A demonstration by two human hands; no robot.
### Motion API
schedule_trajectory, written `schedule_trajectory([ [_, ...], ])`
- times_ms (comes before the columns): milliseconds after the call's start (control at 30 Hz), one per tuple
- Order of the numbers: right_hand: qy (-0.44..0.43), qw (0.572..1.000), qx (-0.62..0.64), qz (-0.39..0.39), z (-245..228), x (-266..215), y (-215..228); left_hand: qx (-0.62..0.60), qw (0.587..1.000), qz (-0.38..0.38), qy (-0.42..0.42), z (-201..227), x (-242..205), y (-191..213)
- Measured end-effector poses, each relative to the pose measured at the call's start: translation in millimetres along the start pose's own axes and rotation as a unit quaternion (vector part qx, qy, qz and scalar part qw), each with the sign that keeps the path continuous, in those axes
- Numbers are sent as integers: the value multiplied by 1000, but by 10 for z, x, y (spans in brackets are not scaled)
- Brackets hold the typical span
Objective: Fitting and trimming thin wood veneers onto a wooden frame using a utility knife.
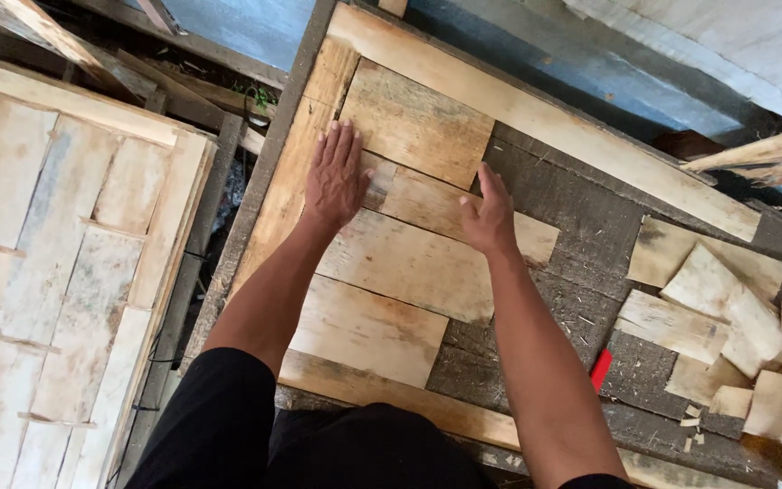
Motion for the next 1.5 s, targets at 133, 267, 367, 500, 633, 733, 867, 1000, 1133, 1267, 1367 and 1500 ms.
schedule_trajectory([
  [133, -42, 999, -18, -27, -25, 1, -24, -8, 1000, 0, -3, 7, -6, 24],
  [267, -61, 998, -2, -27, -7, -5, -25, -30, 1000, 1, -6, 6, -27, 58],
  [367, -69, 997, -9, -32, 6, -1, -28, -25, 1000, 8, -12, 13, -23, 69],
  [500, -66, 997, -24, -31, 37, -21, -39, -7, 1000, 8, -14, 20, -16, 45],
  [633, -51, 998, -29, -29, 87, -20, -75, -7, 1000, 13, -17, -2, -27, 23],
  [733, -42, 998, -35, -34, 44, -10, -61, -10, 1000, 15, -18, 6, -20, 42],
  [867, -17, 999, -29, -24, -74, -58, 46, -1, 1000, -1, -11, 11, -13, 32],
  [1000, 31, 995, 31, 88, -235, -323, 395, -33, 999, -5, 12, -12, -37, 68],
  [1133, -22, 977, -26, 210, -152, -1105, 741, -86, 996, 16, 19, -103, -357, 97],
  [1267, -102, 963, -39, 245, 166, -1970, 674, -88, 994, 33, 52, -208, -866, 245],
  [1367, -141, 958, 6, 248, 288, -2422, 481, -62, 994, 19, 91, -319, -1206, 336],
  [1500, -153, 958, 52, 237, 185, -2597, 290, -57, 993, 34, 101, -381, -1473, 399],
])
Point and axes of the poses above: each hand's wrist, its own x-axis towards the middle knuckle, its own y-axis out of the back of the hand, z = x × y, the point moved 9 cm from there along x, towards the middle knuckle, and after that the axes turned 14 degrees about y, right-handed, at the moved point
